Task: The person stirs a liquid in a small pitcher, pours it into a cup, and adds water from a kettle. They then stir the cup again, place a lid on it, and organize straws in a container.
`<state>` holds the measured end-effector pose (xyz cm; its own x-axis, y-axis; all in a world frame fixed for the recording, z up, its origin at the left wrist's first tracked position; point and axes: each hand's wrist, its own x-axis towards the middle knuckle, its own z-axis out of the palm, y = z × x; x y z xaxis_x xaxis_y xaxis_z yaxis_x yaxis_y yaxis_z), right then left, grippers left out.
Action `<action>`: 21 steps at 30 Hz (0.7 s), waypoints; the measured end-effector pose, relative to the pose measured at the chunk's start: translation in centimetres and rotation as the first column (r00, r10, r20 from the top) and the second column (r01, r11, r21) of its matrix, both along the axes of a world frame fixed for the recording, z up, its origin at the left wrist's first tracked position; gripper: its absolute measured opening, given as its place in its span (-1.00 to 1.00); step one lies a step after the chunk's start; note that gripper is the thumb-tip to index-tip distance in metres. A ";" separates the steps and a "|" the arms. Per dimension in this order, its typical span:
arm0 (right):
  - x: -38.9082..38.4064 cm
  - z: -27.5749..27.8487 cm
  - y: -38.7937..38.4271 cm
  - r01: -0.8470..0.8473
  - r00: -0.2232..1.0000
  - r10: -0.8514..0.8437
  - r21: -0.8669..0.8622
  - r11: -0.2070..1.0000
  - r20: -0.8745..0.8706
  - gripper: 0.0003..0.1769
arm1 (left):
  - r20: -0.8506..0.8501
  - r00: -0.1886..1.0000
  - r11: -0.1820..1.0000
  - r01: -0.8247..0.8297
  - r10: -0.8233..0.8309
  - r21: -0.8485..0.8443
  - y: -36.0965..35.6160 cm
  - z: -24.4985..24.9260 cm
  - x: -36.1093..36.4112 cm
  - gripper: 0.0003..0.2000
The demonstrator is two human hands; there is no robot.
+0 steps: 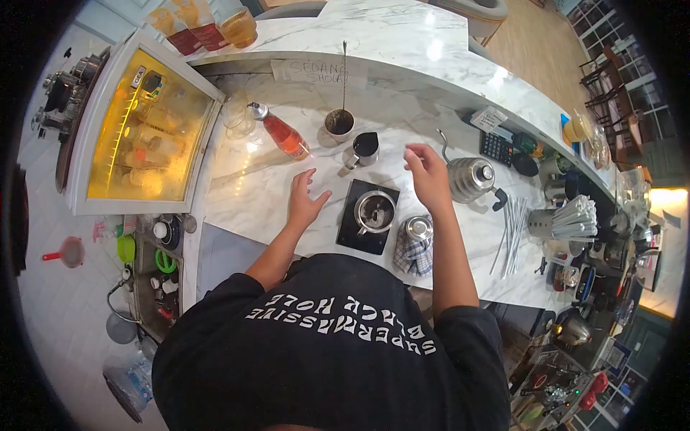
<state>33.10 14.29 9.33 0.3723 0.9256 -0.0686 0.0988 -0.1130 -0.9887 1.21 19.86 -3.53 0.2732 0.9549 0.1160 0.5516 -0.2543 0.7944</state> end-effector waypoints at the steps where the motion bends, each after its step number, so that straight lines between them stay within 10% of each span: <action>1: 0.0 -0.7 -2.0 0.050 0.998 -0.050 0.000 0.999 -0.030 -0.63 | -0.049 0.999 0.998 0.015 -0.012 0.054 -0.6 -0.4 -0.8 -0.28; 6: -0.3 -1.7 -10.1 0.306 0.943 -0.314 -0.086 0.948 -0.113 -0.71 | -0.299 0.954 0.987 0.050 -0.001 0.156 -5.4 -0.9 -3.4 -0.40; 16: 10.0 -5.2 -13.8 0.629 0.645 -0.623 0.156 0.762 0.443 -0.60 | -0.382 0.924 0.944 0.104 0.025 0.314 -7.8 -1.7 -4.0 -0.51; 19: 12.2 -5.1 -13.4 0.597 0.304 -0.574 0.318 0.737 0.760 -0.46 | -0.376 0.926 0.942 0.092 0.038 0.322 -8.0 -1.9 -3.9 -0.51; 21: 14.3 -6.3 -13.1 0.617 0.380 -0.551 0.239 0.749 0.743 -0.33 | -0.377 0.925 0.941 0.085 0.047 0.328 -8.2 -2.0 -3.8 -0.51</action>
